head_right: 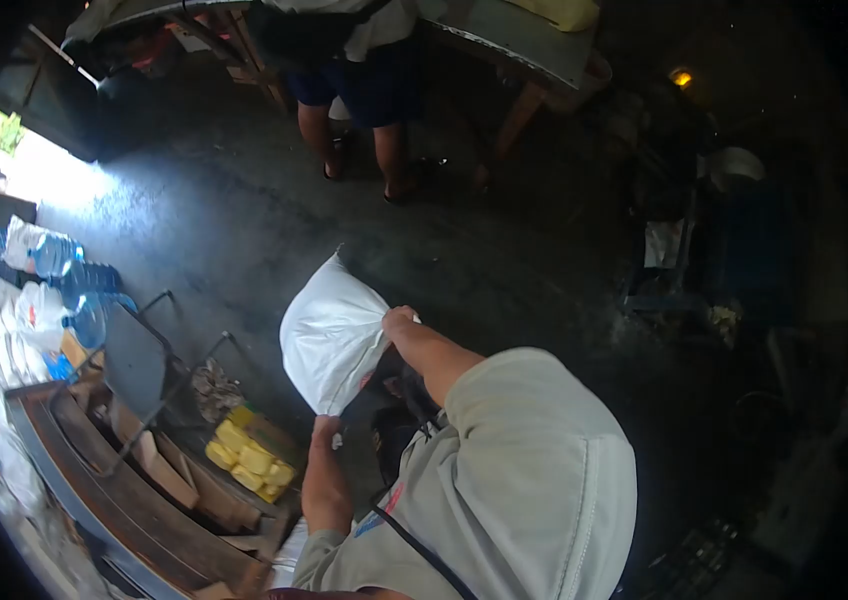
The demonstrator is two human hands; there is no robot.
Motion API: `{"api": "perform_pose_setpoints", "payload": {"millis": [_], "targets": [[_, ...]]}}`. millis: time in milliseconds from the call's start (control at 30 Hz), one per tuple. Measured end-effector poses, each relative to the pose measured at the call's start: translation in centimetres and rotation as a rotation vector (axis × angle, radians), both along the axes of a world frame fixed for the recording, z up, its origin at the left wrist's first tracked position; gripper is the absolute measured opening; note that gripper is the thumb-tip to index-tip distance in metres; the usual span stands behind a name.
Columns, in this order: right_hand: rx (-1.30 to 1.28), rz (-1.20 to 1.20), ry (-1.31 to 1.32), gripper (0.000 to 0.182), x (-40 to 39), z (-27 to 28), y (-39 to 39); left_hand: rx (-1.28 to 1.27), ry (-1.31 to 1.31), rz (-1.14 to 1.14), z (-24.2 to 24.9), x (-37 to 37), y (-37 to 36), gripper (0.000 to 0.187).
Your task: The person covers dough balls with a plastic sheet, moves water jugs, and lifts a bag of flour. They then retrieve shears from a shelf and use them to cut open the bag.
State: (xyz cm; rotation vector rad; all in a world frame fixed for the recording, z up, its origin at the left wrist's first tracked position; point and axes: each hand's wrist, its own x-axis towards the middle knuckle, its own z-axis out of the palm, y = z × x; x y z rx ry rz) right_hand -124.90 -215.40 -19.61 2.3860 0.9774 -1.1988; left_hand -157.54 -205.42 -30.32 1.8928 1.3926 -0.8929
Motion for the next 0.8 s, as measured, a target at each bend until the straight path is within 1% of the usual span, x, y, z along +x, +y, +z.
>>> {"api": "perform_pose_setpoints", "payload": {"millis": [33, 67, 100, 133, 167, 200, 233, 267, 333, 367, 433, 467, 567, 600, 633, 700, 767, 800], "targets": [[0.071, -0.118, -0.024, 0.028, -0.7, -0.3, -1.3, 0.008, -0.036, -0.148, -1.5, -0.9, -0.7, 0.041], [0.066, -0.046, 0.031, 0.028, -0.7, 1.1, -2.8, -0.081, -0.137, -0.041, 0.6, -1.1, -1.3, 0.039], [0.063, 0.014, 0.100, 0.029, -1.1, 3.0, -4.2, -0.060, -0.070, -0.077, 1.0, -1.4, -2.0, 0.036], [0.052, -0.084, 0.142, 0.032, -1.5, 2.2, -5.6, -0.102, 0.041, -0.209, -0.8, -2.5, -2.0, 0.034], [0.048, -0.072, 0.152, 0.032, -2.2, 2.1, -7.4, -0.048, 0.048, -0.059, 4.4, -0.5, -3.9, 0.034], [0.063, -0.055, 0.156, 0.032, -2.8, 2.2, -9.4, -0.046, 0.072, 0.009, 6.6, -0.1, -5.3, 0.035], [0.079, -0.039, 0.157, 0.033, -3.0, 2.1, -11.3, -0.044, 0.092, 0.078, 7.4, 0.1, -7.1, 0.035], [0.077, -0.035, 0.166, 0.033, -3.4, 2.2, -12.9, -0.045, 0.101, 0.082, 7.4, -0.4, -8.9, 0.035], [0.105, -0.025, 0.187, 0.031, -3.3, 2.3, -16.5, 0.043, 0.098, -0.016, 6.9, -0.5, -12.3, 0.031], [0.109, -0.033, 0.187, 0.031, -2.5, 2.3, -18.0, 0.046, 0.099, -0.024, 6.5, 0.0, -13.9, 0.031], [0.106, -0.070, 0.168, 0.030, -1.9, 2.3, -21.4, -0.044, 0.098, -0.115, 6.3, 0.1, -18.1, 0.033], [0.110, -0.074, 0.178, 0.030, -2.2, 2.6, -23.5, -0.041, 0.109, -0.118, 6.5, -0.6, -20.7, 0.033], [0.114, -0.160, 0.096, 0.029, 0.3, 3.0, -28.4, -0.125, -0.094, -0.280, 6.4, 1.9, -26.6, 0.038], [0.090, -0.198, 0.104, 0.029, 0.5, 3.1, -30.3, -0.173, -0.145, -0.350, 6.3, 1.6, -28.6, 0.040], [0.060, -0.244, 0.115, 0.029, 0.5, 3.4, -32.5, -0.252, 0.016, -0.375, 6.3, 2.2, -30.3, 0.038], [0.012, -0.280, 0.098, 0.029, 0.2, 4.2, -36.9, -0.250, 0.098, -0.421, 6.5, 2.7, -33.3, 0.039], [-0.043, -0.402, 0.143, 0.032, -1.5, 4.5, -41.6, -0.340, 0.201, -0.507, 9.8, 4.5, -35.4, 0.037], [-0.053, -0.409, 0.149, 0.032, -2.8, 4.3, -44.4, -0.285, 0.170, -0.452, 9.1, 3.8, -36.7, 0.035]]}}
